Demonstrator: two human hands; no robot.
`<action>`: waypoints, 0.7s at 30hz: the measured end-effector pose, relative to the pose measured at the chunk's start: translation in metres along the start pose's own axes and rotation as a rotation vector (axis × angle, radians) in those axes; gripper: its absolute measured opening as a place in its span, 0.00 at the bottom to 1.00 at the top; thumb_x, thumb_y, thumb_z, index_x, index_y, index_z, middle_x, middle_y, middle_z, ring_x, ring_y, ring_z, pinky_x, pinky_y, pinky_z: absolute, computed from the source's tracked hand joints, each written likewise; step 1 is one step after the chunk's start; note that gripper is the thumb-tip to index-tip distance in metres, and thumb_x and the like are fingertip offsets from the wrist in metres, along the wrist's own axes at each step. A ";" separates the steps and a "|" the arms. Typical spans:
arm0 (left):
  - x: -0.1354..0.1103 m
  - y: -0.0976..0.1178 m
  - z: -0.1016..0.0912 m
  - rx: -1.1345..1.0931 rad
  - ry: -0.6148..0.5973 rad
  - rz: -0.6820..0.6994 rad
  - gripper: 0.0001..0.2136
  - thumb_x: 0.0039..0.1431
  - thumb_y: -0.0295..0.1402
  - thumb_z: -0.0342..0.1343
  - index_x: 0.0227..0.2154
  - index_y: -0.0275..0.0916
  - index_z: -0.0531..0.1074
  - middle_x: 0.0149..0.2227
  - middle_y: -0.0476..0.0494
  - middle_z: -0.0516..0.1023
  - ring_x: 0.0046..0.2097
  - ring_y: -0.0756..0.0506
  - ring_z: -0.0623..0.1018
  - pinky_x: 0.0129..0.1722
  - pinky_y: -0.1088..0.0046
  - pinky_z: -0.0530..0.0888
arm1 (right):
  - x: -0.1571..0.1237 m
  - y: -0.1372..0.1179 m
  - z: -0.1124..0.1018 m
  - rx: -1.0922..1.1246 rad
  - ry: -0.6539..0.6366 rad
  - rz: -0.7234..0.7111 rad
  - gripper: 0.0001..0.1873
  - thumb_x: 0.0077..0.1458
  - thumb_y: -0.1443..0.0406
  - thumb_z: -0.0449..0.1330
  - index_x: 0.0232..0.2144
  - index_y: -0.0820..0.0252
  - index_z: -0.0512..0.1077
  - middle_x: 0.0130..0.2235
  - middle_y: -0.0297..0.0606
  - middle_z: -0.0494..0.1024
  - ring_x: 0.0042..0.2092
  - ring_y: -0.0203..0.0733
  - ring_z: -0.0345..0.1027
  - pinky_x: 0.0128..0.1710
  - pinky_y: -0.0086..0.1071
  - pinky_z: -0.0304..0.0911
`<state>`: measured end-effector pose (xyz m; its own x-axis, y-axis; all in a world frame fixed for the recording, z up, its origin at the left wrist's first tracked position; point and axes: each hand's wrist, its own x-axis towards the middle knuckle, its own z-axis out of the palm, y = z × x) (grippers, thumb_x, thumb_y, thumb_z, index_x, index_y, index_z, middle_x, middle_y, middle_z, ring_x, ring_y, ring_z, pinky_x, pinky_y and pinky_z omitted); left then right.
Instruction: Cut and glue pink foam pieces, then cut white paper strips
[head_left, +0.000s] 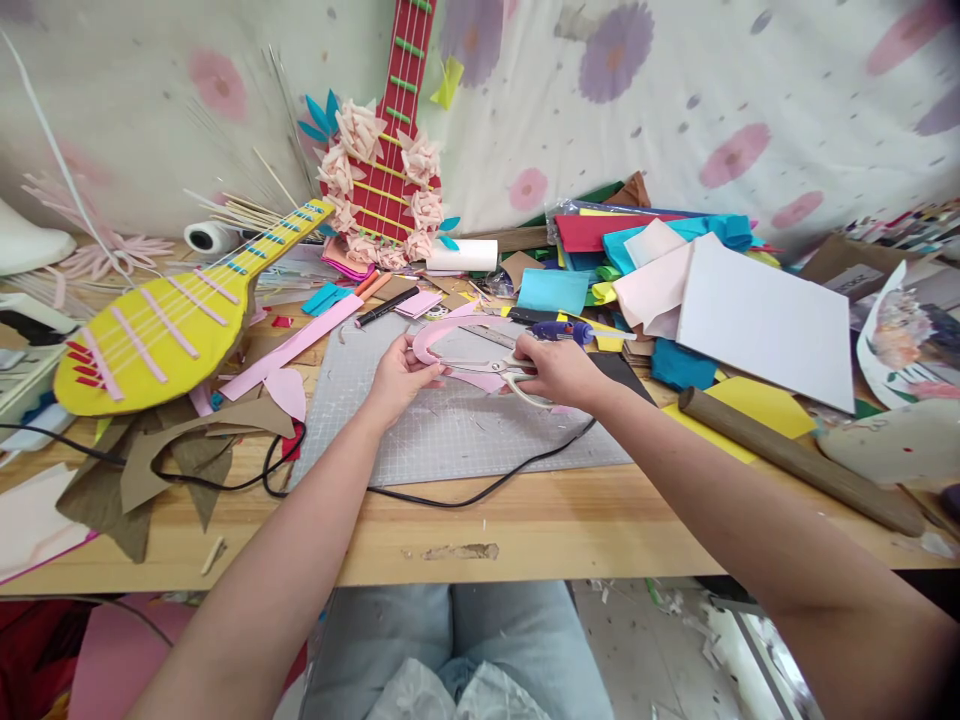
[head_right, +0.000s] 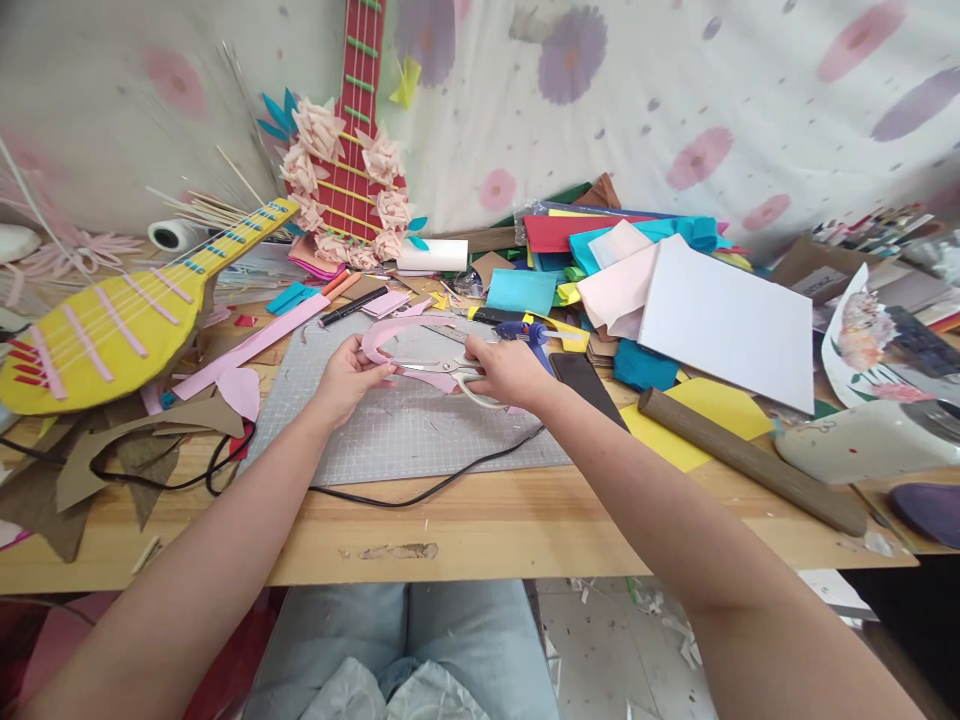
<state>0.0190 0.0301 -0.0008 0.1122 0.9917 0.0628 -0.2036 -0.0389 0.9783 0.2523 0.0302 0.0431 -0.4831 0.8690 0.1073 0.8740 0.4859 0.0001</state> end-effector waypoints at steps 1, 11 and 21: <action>0.000 0.000 0.000 0.000 0.002 -0.002 0.19 0.38 0.28 0.63 0.33 0.37 0.60 0.29 0.50 0.75 0.32 0.47 0.78 0.25 0.76 0.75 | 0.000 0.000 0.000 -0.002 -0.001 -0.001 0.17 0.46 0.55 0.57 0.35 0.60 0.64 0.30 0.37 0.76 0.30 0.41 0.66 0.25 0.28 0.43; -0.001 0.000 0.000 0.017 -0.003 -0.012 0.21 0.37 0.31 0.64 0.33 0.37 0.60 0.29 0.50 0.75 0.32 0.46 0.79 0.26 0.74 0.76 | 0.000 0.004 0.005 0.045 0.032 0.014 0.16 0.46 0.54 0.57 0.32 0.59 0.63 0.27 0.36 0.74 0.27 0.39 0.64 0.24 0.28 0.44; -0.002 0.001 0.001 0.013 -0.011 -0.030 0.20 0.38 0.30 0.64 0.33 0.37 0.60 0.30 0.49 0.76 0.32 0.46 0.79 0.27 0.74 0.76 | -0.002 -0.001 -0.003 0.164 -0.048 0.059 0.22 0.43 0.48 0.57 0.33 0.58 0.62 0.28 0.37 0.73 0.28 0.39 0.64 0.24 0.27 0.47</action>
<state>0.0191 0.0284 0.0006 0.1285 0.9911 0.0355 -0.1877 -0.0108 0.9822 0.2530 0.0277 0.0462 -0.4369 0.8978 0.0550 0.8824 0.4396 -0.1674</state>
